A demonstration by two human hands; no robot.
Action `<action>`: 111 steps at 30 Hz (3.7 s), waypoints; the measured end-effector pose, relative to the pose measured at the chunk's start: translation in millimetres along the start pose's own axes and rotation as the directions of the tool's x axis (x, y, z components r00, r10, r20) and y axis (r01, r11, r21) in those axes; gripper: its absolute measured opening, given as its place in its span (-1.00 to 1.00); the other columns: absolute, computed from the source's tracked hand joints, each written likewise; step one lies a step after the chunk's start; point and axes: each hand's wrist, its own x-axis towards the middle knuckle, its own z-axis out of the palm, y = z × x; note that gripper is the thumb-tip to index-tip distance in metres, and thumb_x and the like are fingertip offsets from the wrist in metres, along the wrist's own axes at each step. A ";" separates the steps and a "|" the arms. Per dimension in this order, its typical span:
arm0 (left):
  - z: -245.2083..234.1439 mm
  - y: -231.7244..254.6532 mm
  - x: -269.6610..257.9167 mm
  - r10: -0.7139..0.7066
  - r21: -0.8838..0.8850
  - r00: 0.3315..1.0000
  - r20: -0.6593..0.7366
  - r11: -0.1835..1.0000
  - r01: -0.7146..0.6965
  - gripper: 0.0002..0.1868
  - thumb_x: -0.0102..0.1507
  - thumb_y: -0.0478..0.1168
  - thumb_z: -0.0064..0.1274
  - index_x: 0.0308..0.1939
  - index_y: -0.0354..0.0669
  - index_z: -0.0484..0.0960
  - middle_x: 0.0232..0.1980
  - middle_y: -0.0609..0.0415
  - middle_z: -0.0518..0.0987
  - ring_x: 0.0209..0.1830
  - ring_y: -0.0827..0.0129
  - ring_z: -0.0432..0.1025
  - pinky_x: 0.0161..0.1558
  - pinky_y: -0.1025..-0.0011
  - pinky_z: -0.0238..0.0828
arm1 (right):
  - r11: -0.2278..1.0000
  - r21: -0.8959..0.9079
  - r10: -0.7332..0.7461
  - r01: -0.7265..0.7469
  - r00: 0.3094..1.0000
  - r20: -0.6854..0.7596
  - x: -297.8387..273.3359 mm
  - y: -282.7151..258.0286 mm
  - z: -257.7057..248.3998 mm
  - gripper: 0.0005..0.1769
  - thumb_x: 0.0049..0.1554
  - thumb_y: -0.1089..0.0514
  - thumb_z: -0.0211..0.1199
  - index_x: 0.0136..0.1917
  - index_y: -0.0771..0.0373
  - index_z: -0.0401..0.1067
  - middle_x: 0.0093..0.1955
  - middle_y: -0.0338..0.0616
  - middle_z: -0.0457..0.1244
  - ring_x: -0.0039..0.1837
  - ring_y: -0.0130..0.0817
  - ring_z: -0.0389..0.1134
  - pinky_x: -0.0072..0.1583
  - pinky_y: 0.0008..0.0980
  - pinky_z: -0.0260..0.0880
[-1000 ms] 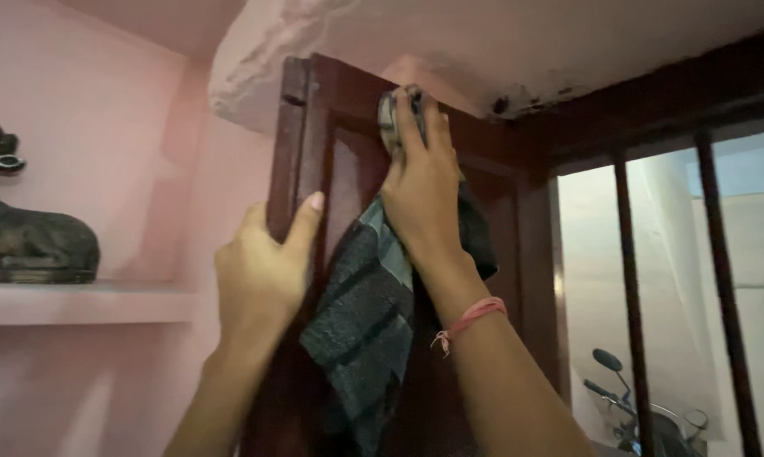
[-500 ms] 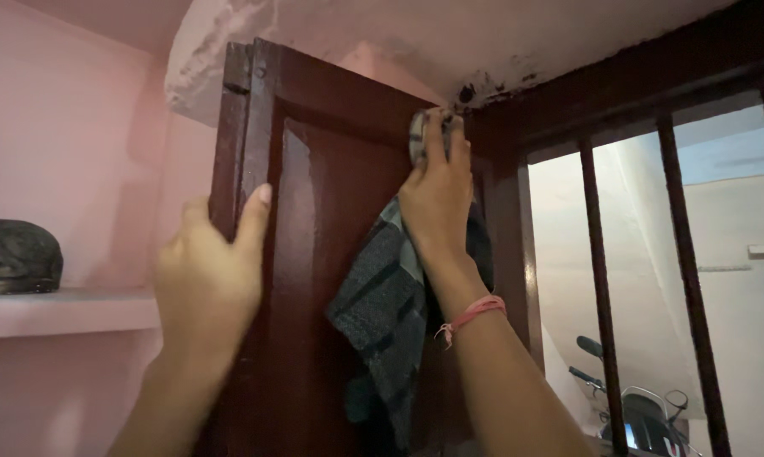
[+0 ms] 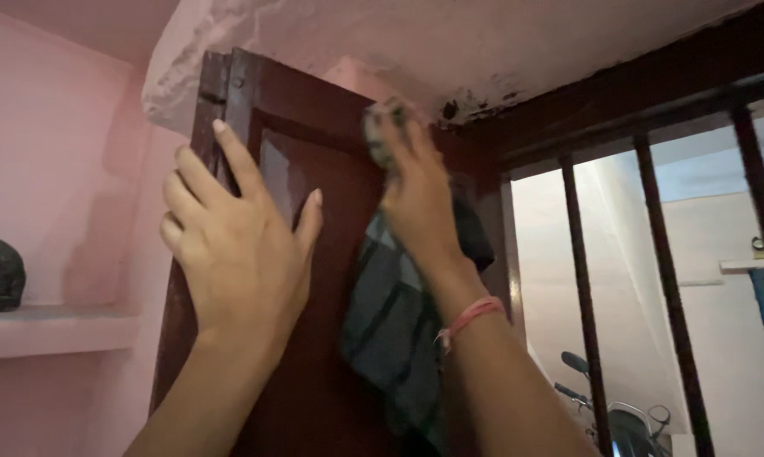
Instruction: The person wipes the wooden frame and panels of a window using a cloth, reaching up to the top and cleaning the latch mechanism.
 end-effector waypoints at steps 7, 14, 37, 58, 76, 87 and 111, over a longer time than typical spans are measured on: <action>5.2 6.4 -3.0 0.086 0.192 0.993 -0.079 0.979 -0.069 -0.08 0.35 0.21 0.04 0.48 -0.55 0.29 0.49 -0.36 0.31 0.42 -0.05 0.23 0.32 0.07 0.25 | 0.967 -0.056 0.243 -0.247 0.967 -0.071 -10.9 69.1 -6.8 -0.28 0.24 0.37 -0.03 0.62 -0.04 0.10 0.63 0.16 -0.01 0.53 0.20 0.10 0.43 -0.06 0.24; 8.1 4.1 -5.2 0.107 0.209 0.991 -0.080 0.974 -0.088 -0.10 0.40 0.21 0.01 0.49 -0.57 0.30 0.49 -0.35 0.33 0.43 -0.05 0.24 0.32 0.05 0.23 | 0.964 -0.184 0.156 -0.190 0.971 -0.182 -13.9 112.5 -2.6 -0.33 0.17 0.38 0.03 0.56 0.29 0.15 0.54 0.44 0.02 0.43 0.43 0.15 0.38 0.06 0.27; 6.0 7.2 -7.5 0.128 0.208 0.989 -0.069 0.972 -0.111 -0.13 0.34 0.19 0.01 0.46 -0.53 0.35 0.47 -0.39 0.32 0.45 -0.09 0.23 0.37 -0.01 0.20 | 0.949 -0.274 0.136 -0.153 0.987 -0.081 -26.3 95.4 -22.4 -0.36 0.26 0.25 0.03 0.60 0.07 0.18 0.57 0.37 0.01 0.50 0.39 0.08 0.47 0.10 0.14; 2.6 4.2 -7.6 0.137 0.125 0.989 -0.049 0.984 -0.130 -0.15 0.36 0.15 0.06 0.49 -0.50 0.33 0.48 -0.42 0.28 0.46 -0.09 0.21 0.32 -0.11 0.20 | 0.794 -0.215 0.569 -0.569 0.820 -0.067 -93.5 46.7 -48.9 -0.38 0.26 0.15 -0.08 0.57 0.21 0.04 0.48 0.38 0.00 0.33 0.30 0.27 0.26 0.11 0.38; -2.1 -3.9 -0.8 0.177 0.165 0.984 0.006 0.970 -0.176 -0.10 0.22 0.22 0.08 0.42 -0.42 0.34 0.43 -0.36 0.31 0.35 0.00 0.26 0.23 0.02 0.31 | 0.962 -0.206 0.169 -0.181 0.983 -0.075 -49.7 68.0 -31.5 -0.43 0.20 0.37 -0.01 0.48 0.40 0.22 0.51 0.48 0.02 0.43 0.39 0.13 0.41 0.03 0.18; -25.1 -32.4 14.6 0.187 -0.324 0.976 0.109 0.935 -0.143 -0.28 0.17 -0.02 0.12 0.33 -0.36 0.38 0.43 -0.39 0.31 0.30 -0.09 0.36 0.01 0.11 0.49 | 0.937 -0.151 0.319 -0.316 0.948 -0.003 -45.1 39.6 -33.1 -0.48 0.22 0.34 -0.06 0.45 0.35 0.27 0.53 0.26 0.08 0.47 0.22 0.18 0.45 -0.06 0.16; -11.4 -61.8 -16.7 -0.130 -0.741 0.898 0.421 0.521 0.423 -0.37 0.19 0.06 0.19 0.12 -0.34 0.40 -0.25 -0.31 0.69 -0.22 -0.10 0.65 -0.22 0.13 0.55 | 0.983 0.112 -0.134 0.144 0.986 -0.096 3.8 -121.7 28.1 -0.39 0.24 0.38 0.10 0.54 0.24 0.24 0.59 0.31 0.04 0.55 0.34 0.09 0.45 -0.07 0.22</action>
